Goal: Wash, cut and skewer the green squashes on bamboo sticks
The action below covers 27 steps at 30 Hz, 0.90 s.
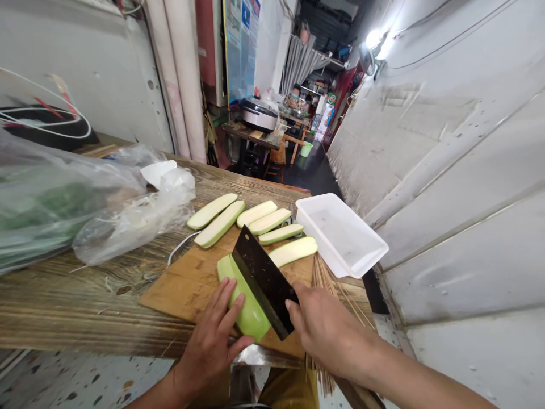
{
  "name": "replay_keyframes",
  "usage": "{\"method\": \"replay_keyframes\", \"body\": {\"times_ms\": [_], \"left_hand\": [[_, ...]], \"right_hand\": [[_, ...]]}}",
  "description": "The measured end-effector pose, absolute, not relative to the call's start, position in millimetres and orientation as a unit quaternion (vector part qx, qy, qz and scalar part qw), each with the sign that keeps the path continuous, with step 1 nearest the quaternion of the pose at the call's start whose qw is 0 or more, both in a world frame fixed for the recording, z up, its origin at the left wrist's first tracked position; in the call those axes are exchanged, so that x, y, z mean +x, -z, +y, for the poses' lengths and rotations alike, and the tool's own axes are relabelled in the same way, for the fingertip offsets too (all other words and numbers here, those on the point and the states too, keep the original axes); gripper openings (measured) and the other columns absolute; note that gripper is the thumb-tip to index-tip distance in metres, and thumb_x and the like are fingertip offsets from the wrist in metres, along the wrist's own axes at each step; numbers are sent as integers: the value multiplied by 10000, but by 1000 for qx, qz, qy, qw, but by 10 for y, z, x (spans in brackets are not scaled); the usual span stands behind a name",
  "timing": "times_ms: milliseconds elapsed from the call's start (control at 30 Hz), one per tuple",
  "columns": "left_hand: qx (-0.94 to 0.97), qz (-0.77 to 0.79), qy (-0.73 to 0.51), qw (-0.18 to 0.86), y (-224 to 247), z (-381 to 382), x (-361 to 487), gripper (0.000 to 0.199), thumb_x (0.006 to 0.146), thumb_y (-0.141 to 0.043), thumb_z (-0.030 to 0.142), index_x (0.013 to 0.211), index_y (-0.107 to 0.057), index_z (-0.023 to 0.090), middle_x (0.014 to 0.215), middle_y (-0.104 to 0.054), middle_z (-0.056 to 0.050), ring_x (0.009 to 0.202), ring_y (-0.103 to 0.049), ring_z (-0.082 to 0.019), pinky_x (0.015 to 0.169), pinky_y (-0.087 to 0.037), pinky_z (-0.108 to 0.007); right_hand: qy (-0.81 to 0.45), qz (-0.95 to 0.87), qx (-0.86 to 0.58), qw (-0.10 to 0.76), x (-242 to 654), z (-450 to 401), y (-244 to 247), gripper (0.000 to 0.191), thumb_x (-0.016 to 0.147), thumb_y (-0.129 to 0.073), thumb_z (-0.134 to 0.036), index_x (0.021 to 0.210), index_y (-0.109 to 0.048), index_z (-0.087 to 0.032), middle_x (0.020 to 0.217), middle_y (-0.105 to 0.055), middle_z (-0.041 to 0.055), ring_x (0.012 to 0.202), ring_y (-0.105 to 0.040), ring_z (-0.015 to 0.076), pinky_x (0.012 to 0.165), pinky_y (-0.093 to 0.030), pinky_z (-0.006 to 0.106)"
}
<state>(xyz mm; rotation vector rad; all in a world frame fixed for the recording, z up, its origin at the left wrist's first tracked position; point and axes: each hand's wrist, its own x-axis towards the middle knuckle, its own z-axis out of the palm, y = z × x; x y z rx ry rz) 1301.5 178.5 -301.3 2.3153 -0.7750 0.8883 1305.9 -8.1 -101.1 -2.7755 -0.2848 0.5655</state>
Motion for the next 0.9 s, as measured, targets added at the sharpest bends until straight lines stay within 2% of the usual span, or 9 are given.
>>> {"method": "replay_keyframes", "body": {"times_ms": [200,400,567,667,767,900], "left_hand": [[857,-284,-339,265,3019,1806,13027,666,859,-536,457,1365,-349,66,1407,-354,-293,1356,-280,-429,976,-429,-571],[854,-281,-347,266,3037,1831,13047,665,850,-525,493,1332,-385,56,1398,-362,-302,1351,-288,-432,976,-428,-571],[853,-279,-349,271,3041,1858,13058,668,833,-548,497,1305,-411,45,1400,-362,-305,1349,-287,-440,986,-422,-567],[852,-274,-347,279,3051,1880,13063,663,842,-530,498,1315,-399,52,1402,-364,-296,1353,-283,-434,991,-420,-567],[848,-270,-355,287,3059,1908,13065,651,849,-515,499,1307,-398,50,1394,-370,-298,1345,-295,-435,982,-430,-564],[845,-263,-361,293,3069,1953,13072,660,837,-504,527,1292,-417,58,1417,-350,-290,1344,-305,-426,992,-432,-545]], "right_hand": [[-189,-107,-965,145,13089,-50,1008,221,934,-328,-289,913,-513,-169,794,-651,95,732,-622,210,673,-430,311],[-250,-81,-950,166,13170,-10,963,221,950,-314,-324,819,-441,-199,499,-501,-28,478,-554,157,592,-429,280],[-234,-96,-957,143,13226,32,975,200,930,-333,-306,795,-435,-200,599,-573,24,565,-585,174,576,-422,276],[-242,-92,-956,138,13249,98,953,202,927,-329,-305,773,-414,-204,547,-548,10,524,-579,169,567,-438,278],[-274,-70,-947,152,13262,167,931,199,925,-326,-327,798,-410,-199,505,-509,-18,412,-549,156,465,-427,264],[-316,-35,-929,189,13250,224,981,257,923,-328,-419,883,-437,-190,618,-554,2,328,-518,136,300,-309,221]]}}
